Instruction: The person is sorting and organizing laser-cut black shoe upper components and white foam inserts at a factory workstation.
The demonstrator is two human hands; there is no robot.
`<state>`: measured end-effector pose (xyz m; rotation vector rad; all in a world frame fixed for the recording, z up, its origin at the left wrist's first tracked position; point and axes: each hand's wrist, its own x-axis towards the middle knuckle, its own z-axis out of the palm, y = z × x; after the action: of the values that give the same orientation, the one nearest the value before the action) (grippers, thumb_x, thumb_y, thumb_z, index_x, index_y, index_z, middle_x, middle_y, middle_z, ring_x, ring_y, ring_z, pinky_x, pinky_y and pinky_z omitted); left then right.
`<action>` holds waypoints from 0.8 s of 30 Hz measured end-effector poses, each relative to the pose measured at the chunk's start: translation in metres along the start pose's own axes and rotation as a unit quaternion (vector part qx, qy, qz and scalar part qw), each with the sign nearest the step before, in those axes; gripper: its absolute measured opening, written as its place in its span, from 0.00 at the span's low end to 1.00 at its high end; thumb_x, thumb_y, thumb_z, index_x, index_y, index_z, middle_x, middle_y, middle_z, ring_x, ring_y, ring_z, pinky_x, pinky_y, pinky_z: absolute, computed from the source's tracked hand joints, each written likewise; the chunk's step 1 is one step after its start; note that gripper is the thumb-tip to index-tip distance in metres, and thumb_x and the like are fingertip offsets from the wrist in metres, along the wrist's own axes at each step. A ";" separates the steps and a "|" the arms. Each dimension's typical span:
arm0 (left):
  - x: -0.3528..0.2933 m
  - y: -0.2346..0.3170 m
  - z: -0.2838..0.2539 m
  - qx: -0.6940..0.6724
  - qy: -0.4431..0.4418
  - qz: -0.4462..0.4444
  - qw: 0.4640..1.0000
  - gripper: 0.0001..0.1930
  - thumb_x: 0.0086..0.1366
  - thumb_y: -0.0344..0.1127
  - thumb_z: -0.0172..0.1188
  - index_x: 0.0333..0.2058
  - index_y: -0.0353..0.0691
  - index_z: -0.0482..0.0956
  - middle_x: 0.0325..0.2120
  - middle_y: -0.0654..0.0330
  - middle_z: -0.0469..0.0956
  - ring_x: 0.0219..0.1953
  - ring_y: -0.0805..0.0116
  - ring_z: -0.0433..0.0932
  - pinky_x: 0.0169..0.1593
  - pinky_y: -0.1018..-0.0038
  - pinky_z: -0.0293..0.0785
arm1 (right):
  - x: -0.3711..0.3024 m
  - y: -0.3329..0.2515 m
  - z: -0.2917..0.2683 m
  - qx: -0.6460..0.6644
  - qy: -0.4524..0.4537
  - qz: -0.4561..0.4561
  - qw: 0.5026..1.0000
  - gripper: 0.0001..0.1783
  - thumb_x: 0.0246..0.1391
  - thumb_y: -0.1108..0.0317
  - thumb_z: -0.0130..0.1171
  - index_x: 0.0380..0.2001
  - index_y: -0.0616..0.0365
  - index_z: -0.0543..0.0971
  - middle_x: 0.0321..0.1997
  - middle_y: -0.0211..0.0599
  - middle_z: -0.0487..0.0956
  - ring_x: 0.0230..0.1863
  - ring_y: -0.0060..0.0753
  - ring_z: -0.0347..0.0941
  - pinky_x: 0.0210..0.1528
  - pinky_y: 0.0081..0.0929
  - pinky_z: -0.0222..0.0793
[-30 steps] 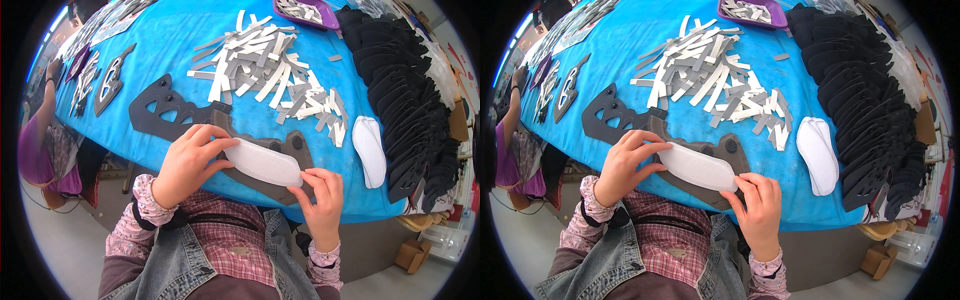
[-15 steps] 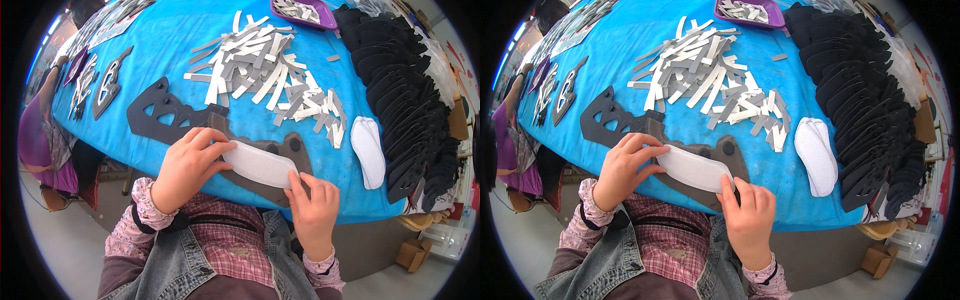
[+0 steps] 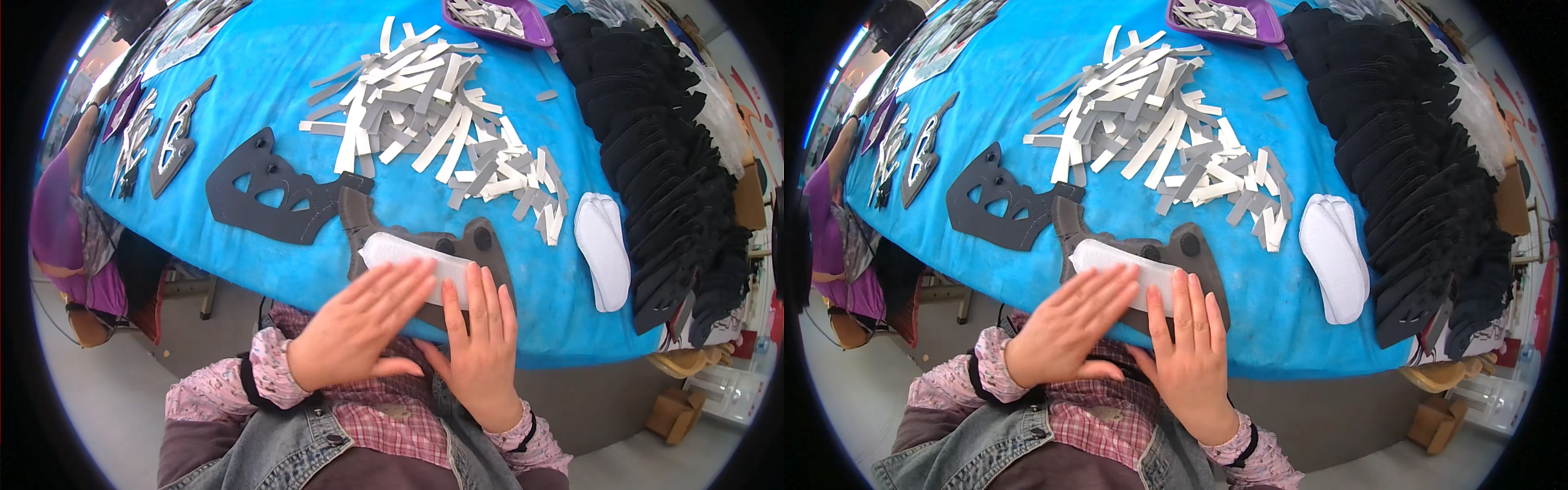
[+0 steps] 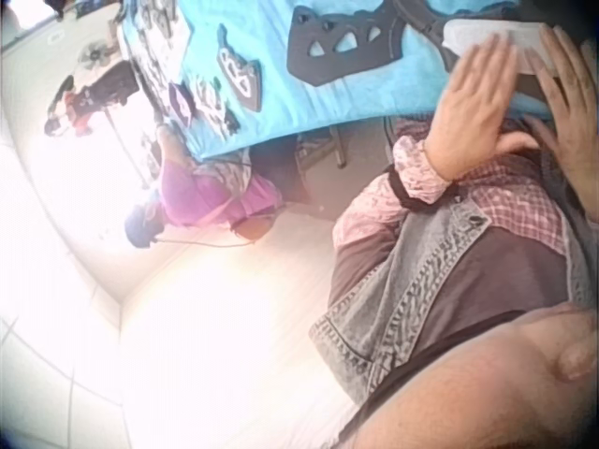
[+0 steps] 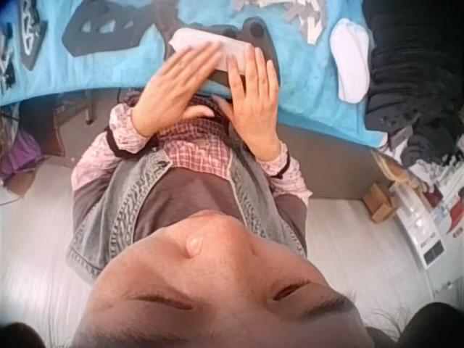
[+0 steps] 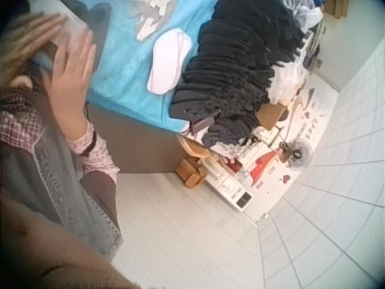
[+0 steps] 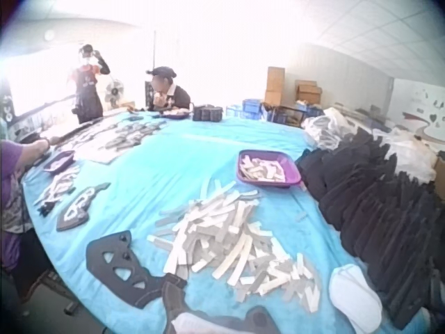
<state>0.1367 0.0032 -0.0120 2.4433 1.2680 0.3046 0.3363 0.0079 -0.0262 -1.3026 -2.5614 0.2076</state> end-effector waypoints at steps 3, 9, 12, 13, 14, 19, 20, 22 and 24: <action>-0.016 -0.009 -0.005 0.035 0.005 -0.043 0.998 0.47 0.57 0.66 0.45 0.61 0.28 0.53 0.63 0.47 0.54 0.66 0.54 0.52 0.66 0.60 0.47 | -0.001 0.001 0.003 0.002 0.016 -0.006 1.000 0.39 0.46 0.52 0.61 0.59 0.59 0.63 0.63 0.55 0.60 0.64 0.52 0.56 0.64 0.45 0.51; -0.029 -0.020 -0.022 -0.068 0.108 -0.078 0.989 0.42 0.62 0.64 0.40 0.59 0.28 0.58 0.58 0.45 0.62 0.62 0.50 0.59 0.64 0.55 0.49 | -0.011 0.004 0.005 0.030 0.065 -0.047 0.996 0.36 0.45 0.54 0.63 0.56 0.58 0.66 0.60 0.52 0.64 0.60 0.49 0.61 0.59 0.41 0.61; -0.034 -0.020 -0.027 -0.049 0.222 -0.088 0.970 0.40 0.65 0.63 0.30 0.58 0.29 0.60 0.57 0.44 0.62 0.61 0.47 0.60 0.64 0.53 0.47 | -0.020 0.016 -0.008 0.106 0.077 -0.079 0.988 0.33 0.44 0.58 0.64 0.53 0.59 0.68 0.57 0.49 0.68 0.54 0.46 0.67 0.52 0.36 0.68; -0.035 -0.020 -0.028 -0.049 0.244 -0.102 0.963 0.39 0.66 0.63 0.29 0.58 0.30 0.60 0.57 0.43 0.62 0.61 0.46 0.60 0.64 0.53 0.47 | -0.022 0.024 -0.017 0.161 0.093 -0.091 0.978 0.31 0.44 0.61 0.64 0.52 0.60 0.69 0.54 0.46 0.71 0.50 0.44 0.71 0.49 0.34 0.70; -0.036 -0.020 -0.028 -0.044 0.278 -0.101 0.954 0.39 0.66 0.63 0.28 0.58 0.30 0.60 0.57 0.43 0.62 0.61 0.46 0.59 0.65 0.53 0.47 | -0.024 0.033 -0.025 0.222 0.114 -0.097 0.964 0.29 0.45 0.63 0.64 0.51 0.60 0.70 0.51 0.44 0.74 0.45 0.42 0.74 0.46 0.33 0.72; -0.035 -0.021 -0.031 -0.026 0.284 -0.085 0.955 0.33 0.68 0.56 0.33 0.57 0.32 0.62 0.57 0.43 0.62 0.60 0.47 0.60 0.65 0.53 0.46 | -0.030 0.059 -0.054 0.388 0.411 0.291 0.772 0.16 0.65 0.65 0.43 0.46 0.66 0.70 0.39 0.30 0.73 0.38 0.15 0.65 0.43 0.15 0.62; -0.034 -0.020 -0.031 -0.021 0.278 -0.086 0.957 0.31 0.68 0.54 0.34 0.57 0.32 0.62 0.56 0.43 0.62 0.60 0.47 0.60 0.65 0.52 0.47 | -0.028 0.068 -0.054 0.482 0.440 0.253 0.714 0.17 0.64 0.64 0.44 0.49 0.67 0.69 0.44 0.32 0.74 0.43 0.19 0.69 0.46 0.18 0.66; -0.033 -0.017 -0.031 -0.020 0.277 -0.068 0.958 0.27 0.68 0.49 0.39 0.56 0.33 0.63 0.55 0.43 0.63 0.59 0.47 0.61 0.64 0.51 0.47 | -0.033 0.080 -0.055 0.557 0.475 0.242 0.637 0.18 0.64 0.66 0.45 0.51 0.69 0.68 0.48 0.35 0.72 0.49 0.23 0.69 0.51 0.20 0.65; -0.032 -0.015 -0.030 0.000 0.264 -0.084 0.961 0.24 0.67 0.45 0.44 0.55 0.33 0.64 0.55 0.44 0.64 0.59 0.46 0.61 0.64 0.50 0.48 | -0.038 0.099 -0.056 0.485 0.527 0.269 0.644 0.19 0.64 0.66 0.44 0.53 0.67 0.67 0.51 0.38 0.71 0.50 0.25 0.68 0.52 0.21 0.64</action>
<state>0.0968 -0.0090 0.0082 2.3089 1.6685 0.9545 0.4509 0.0360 -0.0028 -1.0947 -0.7520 0.5956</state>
